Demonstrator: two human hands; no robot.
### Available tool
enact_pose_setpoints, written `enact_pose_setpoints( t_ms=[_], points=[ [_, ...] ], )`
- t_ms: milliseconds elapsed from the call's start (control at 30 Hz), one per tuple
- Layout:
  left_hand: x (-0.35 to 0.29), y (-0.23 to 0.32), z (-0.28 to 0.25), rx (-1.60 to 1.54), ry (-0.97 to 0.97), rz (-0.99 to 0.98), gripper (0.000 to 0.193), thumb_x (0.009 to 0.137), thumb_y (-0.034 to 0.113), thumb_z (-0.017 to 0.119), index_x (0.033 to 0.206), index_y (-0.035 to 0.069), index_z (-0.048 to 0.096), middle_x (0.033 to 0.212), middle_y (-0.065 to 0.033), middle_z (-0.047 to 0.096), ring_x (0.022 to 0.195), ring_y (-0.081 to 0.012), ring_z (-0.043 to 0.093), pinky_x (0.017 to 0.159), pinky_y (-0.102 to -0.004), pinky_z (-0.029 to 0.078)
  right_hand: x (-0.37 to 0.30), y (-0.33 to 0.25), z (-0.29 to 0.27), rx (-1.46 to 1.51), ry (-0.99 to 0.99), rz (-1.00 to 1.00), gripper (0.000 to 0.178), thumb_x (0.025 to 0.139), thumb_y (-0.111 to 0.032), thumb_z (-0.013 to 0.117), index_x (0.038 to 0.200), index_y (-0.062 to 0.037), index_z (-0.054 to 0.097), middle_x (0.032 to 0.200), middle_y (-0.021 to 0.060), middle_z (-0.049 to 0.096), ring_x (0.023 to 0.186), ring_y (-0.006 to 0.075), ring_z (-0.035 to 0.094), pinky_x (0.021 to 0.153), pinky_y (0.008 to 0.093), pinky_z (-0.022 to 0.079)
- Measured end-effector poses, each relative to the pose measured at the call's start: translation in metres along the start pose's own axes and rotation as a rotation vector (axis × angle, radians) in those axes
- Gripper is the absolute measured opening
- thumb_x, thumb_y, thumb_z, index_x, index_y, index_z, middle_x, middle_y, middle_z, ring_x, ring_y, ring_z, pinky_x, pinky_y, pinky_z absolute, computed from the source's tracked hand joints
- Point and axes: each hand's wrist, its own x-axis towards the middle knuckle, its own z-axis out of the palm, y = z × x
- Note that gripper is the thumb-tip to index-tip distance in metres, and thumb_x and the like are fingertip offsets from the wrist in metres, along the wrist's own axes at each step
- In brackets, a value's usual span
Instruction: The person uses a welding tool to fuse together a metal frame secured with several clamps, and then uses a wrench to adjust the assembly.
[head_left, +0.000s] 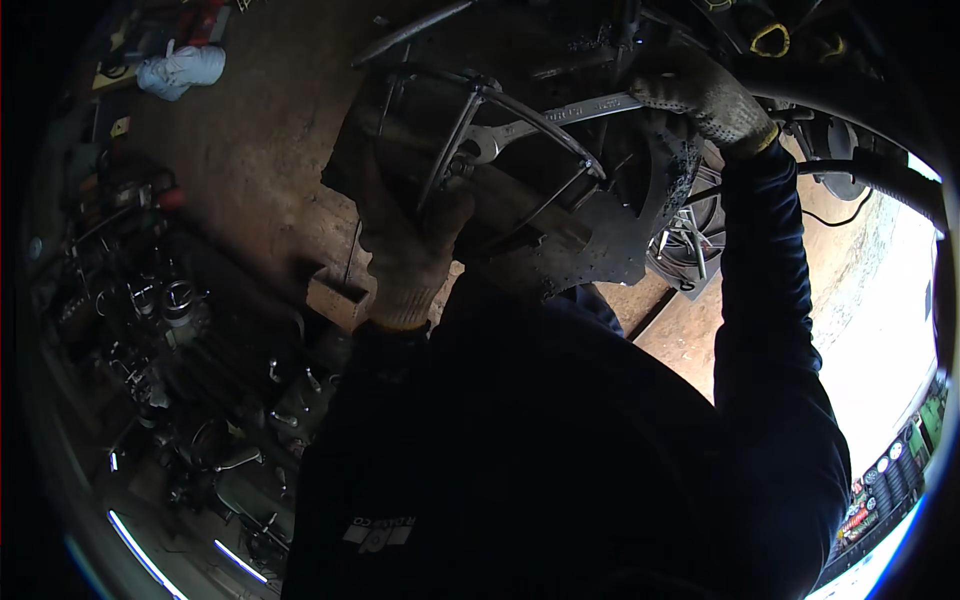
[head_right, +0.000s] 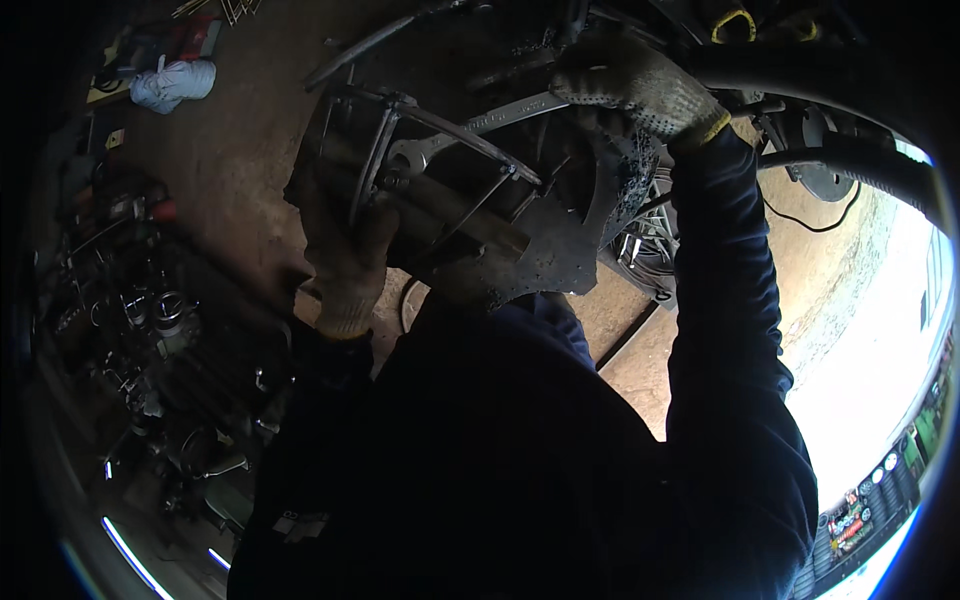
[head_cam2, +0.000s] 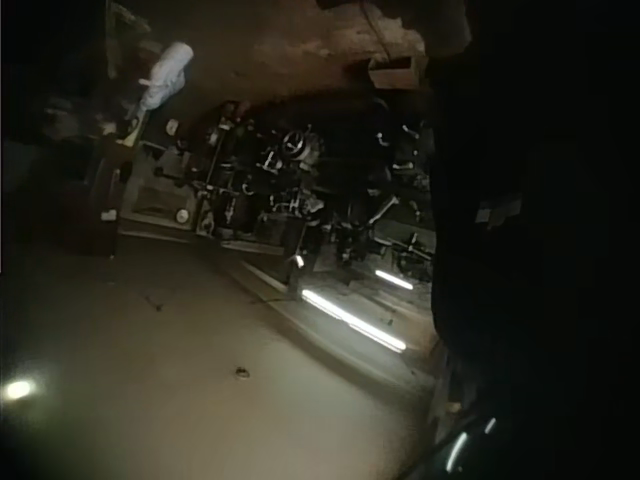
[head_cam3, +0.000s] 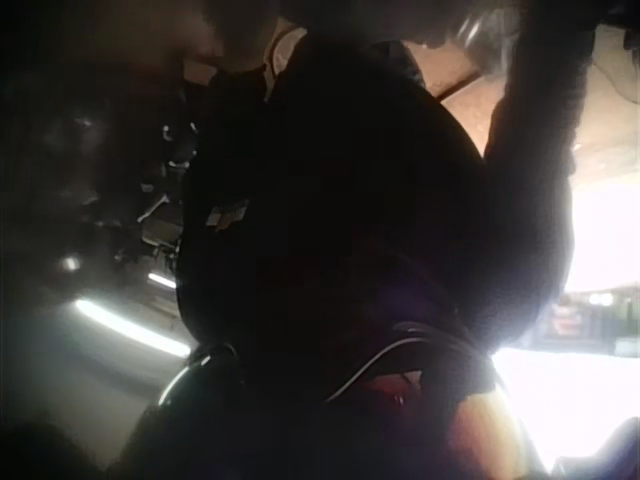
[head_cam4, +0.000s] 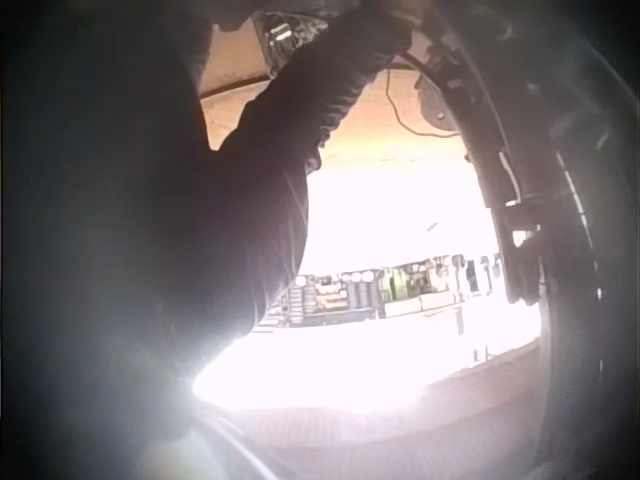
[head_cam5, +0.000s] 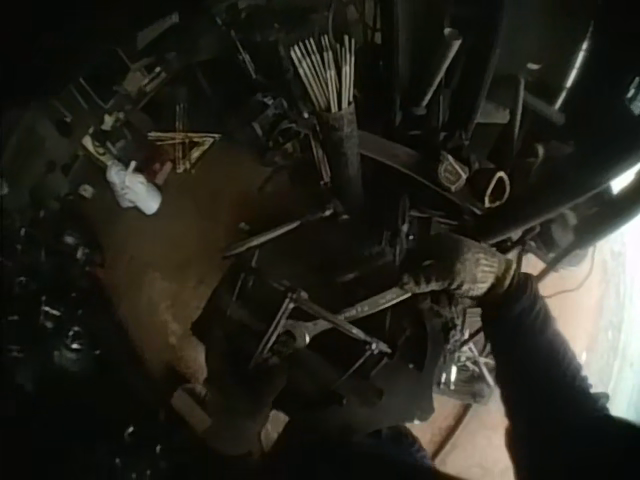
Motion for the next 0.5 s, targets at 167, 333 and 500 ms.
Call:
enact_pose_setpoints(
  t_ms=[167, 333, 500],
  points=[
    [-0.009, -0.014, 0.008, 0.414, 0.162, 0.214, 0.057, 0.109, 0.043, 0.046, 0.160, 0.040, 0.021, 0.144, -0.0328, 0.049, 0.105, -0.0358, 0.073, 0.072, -0.0330, 0.068, 0.005, -0.002, 0.006, -0.057, 0.007, -0.064, 0.050, 0.093, -0.056, 0.071, 0.106, -0.0069, 0.071, 0.076, 0.0001, 0.065, 0.060, 0.0066, 0.060, 0.053, 0.0215, 0.046],
    [-0.006, -0.011, 0.008, 0.327, 0.115, 0.216, 0.053, 0.109, 0.042, 0.047, 0.158, 0.044, 0.025, 0.147, -0.0342, 0.045, 0.111, -0.0374, 0.071, 0.074, -0.0336, 0.068, 0.058, 0.041, -0.010, -0.025, -0.112, -0.300, 0.050, 0.097, -0.052, 0.068, 0.111, -0.0047, 0.069, 0.078, 0.0013, 0.065, 0.064, 0.0068, 0.060, 0.056, 0.0231, 0.048],
    [-0.010, -0.013, 0.003, 0.290, 0.085, 0.173, 0.059, 0.105, 0.047, 0.053, 0.158, 0.039, 0.028, 0.145, -0.0328, 0.047, 0.111, -0.0371, 0.070, 0.075, -0.0346, 0.067, 0.061, -0.045, 0.000, -0.559, 0.120, -0.352, 0.058, 0.091, -0.042, 0.075, 0.128, 0.0021, 0.065, 0.115, 0.0198, 0.072, 0.100, 0.0309, 0.069, 0.090, 0.0446, 0.056]
  ],
)
